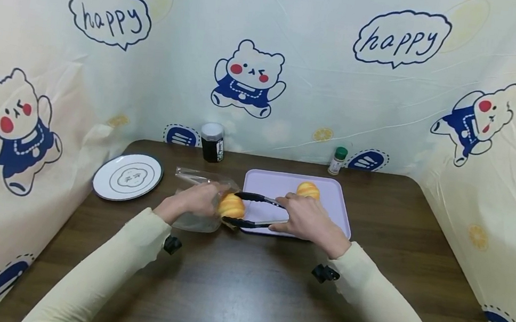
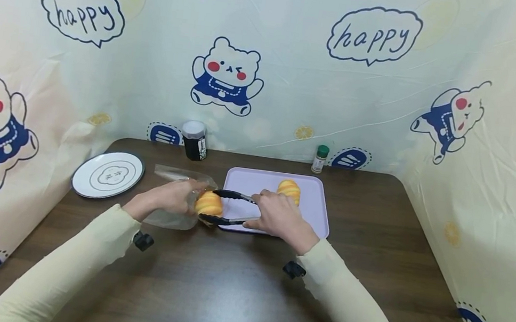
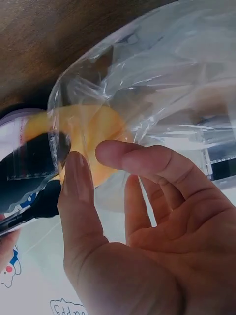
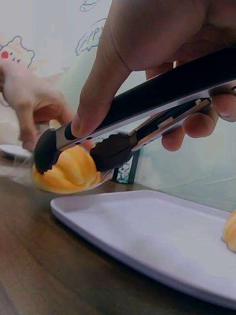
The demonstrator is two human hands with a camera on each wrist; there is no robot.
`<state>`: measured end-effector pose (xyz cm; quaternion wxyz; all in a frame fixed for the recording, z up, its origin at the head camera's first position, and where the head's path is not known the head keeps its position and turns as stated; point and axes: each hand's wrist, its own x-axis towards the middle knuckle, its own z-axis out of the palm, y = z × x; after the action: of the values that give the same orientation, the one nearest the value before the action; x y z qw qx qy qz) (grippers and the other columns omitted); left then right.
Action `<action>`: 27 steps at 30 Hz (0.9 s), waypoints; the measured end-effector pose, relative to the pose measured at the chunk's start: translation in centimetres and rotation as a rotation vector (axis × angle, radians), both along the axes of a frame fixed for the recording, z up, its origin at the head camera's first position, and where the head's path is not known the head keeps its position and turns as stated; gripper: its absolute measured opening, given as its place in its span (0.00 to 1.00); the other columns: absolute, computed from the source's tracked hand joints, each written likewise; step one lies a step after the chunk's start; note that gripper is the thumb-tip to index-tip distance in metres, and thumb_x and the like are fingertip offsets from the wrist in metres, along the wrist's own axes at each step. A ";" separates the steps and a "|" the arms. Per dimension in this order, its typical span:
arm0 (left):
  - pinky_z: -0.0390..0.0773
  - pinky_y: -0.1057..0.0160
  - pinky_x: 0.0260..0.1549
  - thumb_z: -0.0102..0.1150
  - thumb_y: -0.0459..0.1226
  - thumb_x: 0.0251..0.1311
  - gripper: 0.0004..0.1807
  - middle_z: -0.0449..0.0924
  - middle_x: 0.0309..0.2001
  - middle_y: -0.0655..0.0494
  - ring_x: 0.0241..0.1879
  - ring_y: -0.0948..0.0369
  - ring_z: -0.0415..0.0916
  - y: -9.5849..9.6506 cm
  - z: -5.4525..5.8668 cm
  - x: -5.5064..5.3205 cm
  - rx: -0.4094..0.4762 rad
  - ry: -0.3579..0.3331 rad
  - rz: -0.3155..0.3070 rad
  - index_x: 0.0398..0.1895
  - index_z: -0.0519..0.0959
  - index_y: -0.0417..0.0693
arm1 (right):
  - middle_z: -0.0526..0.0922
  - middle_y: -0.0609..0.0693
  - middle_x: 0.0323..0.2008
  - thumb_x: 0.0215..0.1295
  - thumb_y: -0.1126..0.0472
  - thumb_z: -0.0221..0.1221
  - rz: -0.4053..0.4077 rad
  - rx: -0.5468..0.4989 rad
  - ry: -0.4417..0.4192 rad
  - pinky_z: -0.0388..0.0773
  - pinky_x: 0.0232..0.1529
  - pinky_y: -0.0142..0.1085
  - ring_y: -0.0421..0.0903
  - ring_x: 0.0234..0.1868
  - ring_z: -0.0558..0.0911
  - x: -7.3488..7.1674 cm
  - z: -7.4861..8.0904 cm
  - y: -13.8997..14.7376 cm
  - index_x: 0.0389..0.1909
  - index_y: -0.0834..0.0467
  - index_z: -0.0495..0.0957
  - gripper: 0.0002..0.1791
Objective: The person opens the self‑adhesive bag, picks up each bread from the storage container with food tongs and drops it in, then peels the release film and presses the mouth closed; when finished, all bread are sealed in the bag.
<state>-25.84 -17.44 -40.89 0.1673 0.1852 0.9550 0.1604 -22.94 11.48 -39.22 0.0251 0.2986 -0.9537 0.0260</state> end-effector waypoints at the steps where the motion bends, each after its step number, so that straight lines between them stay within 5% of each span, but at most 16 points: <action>1: 0.73 0.39 0.62 0.76 0.38 0.47 0.52 0.69 0.70 0.43 0.61 0.48 0.72 0.0 -0.1 0.0 -0.003 0.000 0.000 0.77 0.59 0.44 | 0.86 0.51 0.46 0.52 0.33 0.69 0.001 0.001 0.002 0.84 0.36 0.43 0.46 0.37 0.84 0.0 0.1 0.1 0.58 0.54 0.81 0.38; 9: 0.72 0.43 0.64 0.79 0.35 0.42 0.56 0.69 0.70 0.43 0.64 0.47 0.72 0.3 -0.5 0.0 -0.004 -0.039 -0.012 0.77 0.58 0.44 | 0.86 0.49 0.46 0.50 0.32 0.70 0.031 0.012 -0.024 0.84 0.37 0.43 0.44 0.37 0.82 -0.5 0.0 0.6 0.59 0.52 0.81 0.40; 16: 0.76 0.48 0.62 0.80 0.34 0.38 0.58 0.75 0.65 0.42 0.61 0.48 0.74 0.1 -0.6 0.0 -0.017 0.007 -0.069 0.76 0.58 0.40 | 0.85 0.48 0.47 0.46 0.32 0.72 0.056 -0.001 -0.030 0.83 0.38 0.46 0.46 0.40 0.83 -0.8 -0.2 1.2 0.60 0.50 0.80 0.42; 20: 0.78 0.49 0.59 0.77 0.34 0.40 0.56 0.76 0.65 0.43 0.55 0.52 0.77 0.2 -0.5 0.0 -0.005 -0.011 -0.043 0.76 0.58 0.42 | 0.85 0.48 0.46 0.48 0.34 0.72 0.072 -0.002 -0.026 0.83 0.38 0.45 0.45 0.39 0.83 -0.9 -0.3 1.3 0.60 0.50 0.80 0.40; 27: 0.73 0.46 0.64 0.77 0.36 0.43 0.54 0.72 0.68 0.42 0.62 0.47 0.74 0.3 -0.6 0.2 0.002 0.033 -0.013 0.76 0.59 0.41 | 0.87 0.48 0.44 0.50 0.37 0.72 0.071 -0.029 0.015 0.84 0.37 0.45 0.44 0.37 0.84 -0.8 -0.2 1.0 0.57 0.51 0.82 0.35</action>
<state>-25.66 -17.18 -41.50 0.1521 0.1940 0.9563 0.1571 -23.78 12.45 -39.46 0.0354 0.3323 -0.9417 0.0385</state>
